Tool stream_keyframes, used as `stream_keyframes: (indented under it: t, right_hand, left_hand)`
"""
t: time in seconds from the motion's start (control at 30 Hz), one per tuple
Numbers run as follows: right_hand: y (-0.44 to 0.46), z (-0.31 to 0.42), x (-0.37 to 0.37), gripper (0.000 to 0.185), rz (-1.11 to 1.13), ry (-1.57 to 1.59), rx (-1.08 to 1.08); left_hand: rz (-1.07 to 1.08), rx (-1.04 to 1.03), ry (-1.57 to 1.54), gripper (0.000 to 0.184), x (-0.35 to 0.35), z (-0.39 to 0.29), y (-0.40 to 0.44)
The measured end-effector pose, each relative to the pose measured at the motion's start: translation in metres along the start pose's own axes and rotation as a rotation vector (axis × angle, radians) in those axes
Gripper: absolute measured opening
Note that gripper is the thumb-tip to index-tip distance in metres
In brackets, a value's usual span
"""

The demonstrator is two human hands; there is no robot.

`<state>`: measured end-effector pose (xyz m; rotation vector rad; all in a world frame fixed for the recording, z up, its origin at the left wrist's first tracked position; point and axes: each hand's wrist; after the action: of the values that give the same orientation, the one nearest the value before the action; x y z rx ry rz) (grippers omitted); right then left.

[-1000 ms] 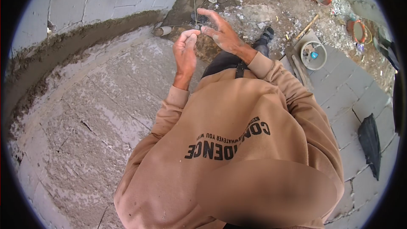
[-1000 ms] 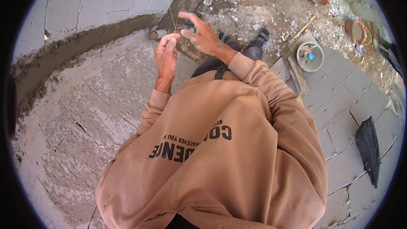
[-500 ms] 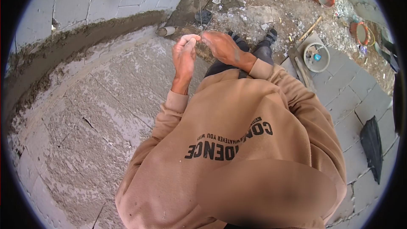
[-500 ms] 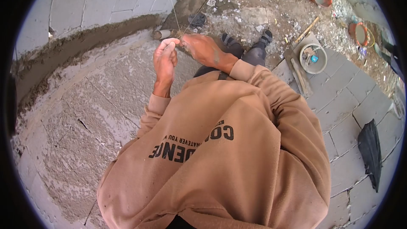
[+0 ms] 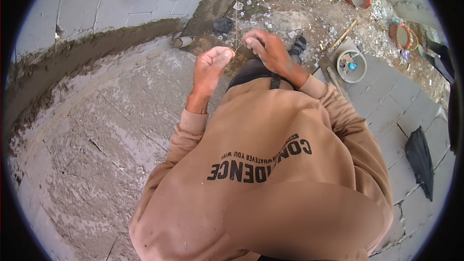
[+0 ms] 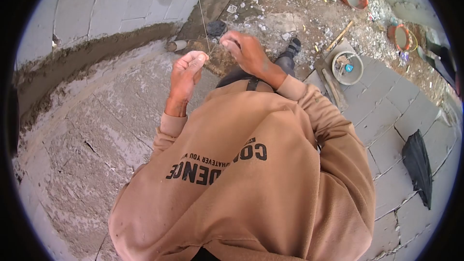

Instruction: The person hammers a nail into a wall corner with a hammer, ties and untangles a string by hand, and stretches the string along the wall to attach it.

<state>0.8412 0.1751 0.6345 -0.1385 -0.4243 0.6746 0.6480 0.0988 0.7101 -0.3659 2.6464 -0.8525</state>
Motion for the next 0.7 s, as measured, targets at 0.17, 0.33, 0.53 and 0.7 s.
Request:
stream_keyframes:
  t: [0.17, 0.33, 0.53, 0.7]
  right_hand:
    - [0.030, -0.006, -0.034, 0.029, -0.268, 0.483, 0.028]
    - [0.038, 0.003, -0.003, 0.033, -0.529, -0.365, 0.403]
    - [0.070, 0.011, 0.020, 0.050, 0.463, -0.368, 0.320]
    - [0.078, 0.025, 0.018, 0.039, 0.680, 0.104, 0.294]
  left_hand:
    - [-0.036, 0.016, -0.094, 0.018, 0.008, 0.009, -0.009]
    - [0.021, 0.050, -0.074, 0.031, 0.003, 0.006, -0.017]
    - [0.111, 0.022, 0.006, 0.032, -0.008, 0.001, -0.019]
    - [0.092, -0.014, 0.045, 0.027, -0.004, 0.010, -0.018]
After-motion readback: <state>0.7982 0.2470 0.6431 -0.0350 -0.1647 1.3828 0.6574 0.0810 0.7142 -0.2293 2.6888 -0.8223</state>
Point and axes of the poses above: each hand's wrist, its own y-axis towards the middle knuckle, its own x-axis out of the back of the hand, z = x × y, and after that the axes turned 14 degrees about -y, right-handed
